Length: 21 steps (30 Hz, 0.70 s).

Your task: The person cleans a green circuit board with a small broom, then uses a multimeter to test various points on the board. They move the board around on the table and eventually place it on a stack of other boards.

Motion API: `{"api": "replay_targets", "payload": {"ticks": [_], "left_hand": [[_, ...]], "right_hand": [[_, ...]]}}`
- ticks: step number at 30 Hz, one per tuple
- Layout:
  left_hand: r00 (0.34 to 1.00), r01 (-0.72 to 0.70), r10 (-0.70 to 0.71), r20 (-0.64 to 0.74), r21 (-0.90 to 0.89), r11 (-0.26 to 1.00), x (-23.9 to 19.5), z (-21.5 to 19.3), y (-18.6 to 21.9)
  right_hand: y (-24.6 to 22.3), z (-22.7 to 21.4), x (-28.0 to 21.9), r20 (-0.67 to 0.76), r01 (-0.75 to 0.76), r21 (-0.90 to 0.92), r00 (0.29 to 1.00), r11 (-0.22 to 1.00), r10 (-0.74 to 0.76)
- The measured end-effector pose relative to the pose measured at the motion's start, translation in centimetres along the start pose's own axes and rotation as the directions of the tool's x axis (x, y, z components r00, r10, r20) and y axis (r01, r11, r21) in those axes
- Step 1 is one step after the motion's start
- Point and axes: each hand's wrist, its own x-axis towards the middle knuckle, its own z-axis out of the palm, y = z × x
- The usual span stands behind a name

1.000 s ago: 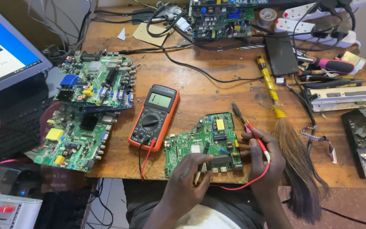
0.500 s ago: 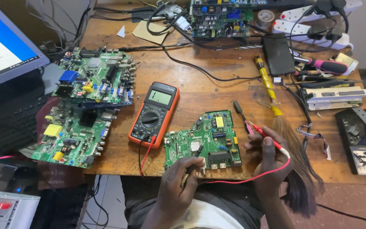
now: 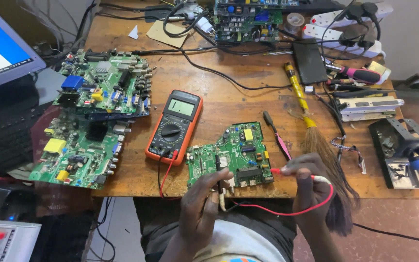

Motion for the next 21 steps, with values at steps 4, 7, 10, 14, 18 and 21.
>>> {"api": "replay_targets", "payload": {"ticks": [4, 7, 10, 14, 18, 21], "left_hand": [[0.993, -0.104, 0.100, 0.064, 0.066, 0.992, 1.6, -0.4, 1.6], [0.970, -0.215, 0.198, 0.141, 0.117, 0.970, 2.4, -0.1, 2.3], [0.946, -0.291, 0.256, 0.199, 0.172, 0.941, 2.3, 0.1, 2.5], [0.947, -0.312, 0.286, 0.149, 0.203, 0.928, 1.9, -0.8, 3.2], [0.986, -0.158, 0.161, -0.041, 0.072, 0.985, -1.2, -2.2, 2.0], [0.989, 0.026, -0.065, -0.132, -0.275, 0.961, -1.7, -3.3, 2.6]], "right_hand": [[-3.8, 0.7, 0.6, 0.244, -0.135, -0.192, 0.953, 0.972, 0.181], [-5.4, 1.6, 1.1, 0.437, -0.257, -0.190, 0.842, 0.947, 0.316], [-7.1, 3.1, 0.9, 0.606, -0.286, -0.114, 0.739, 0.951, 0.295], [-8.4, 5.0, 0.9, 0.668, -0.149, -0.068, 0.728, 0.986, 0.156], [-9.9, 8.5, 1.6, 0.570, -0.380, -0.156, 0.719, 0.912, 0.397], [-10.0, 12.8, 3.1, 0.580, -0.422, 0.231, 0.783, 0.877, 0.224]]}}
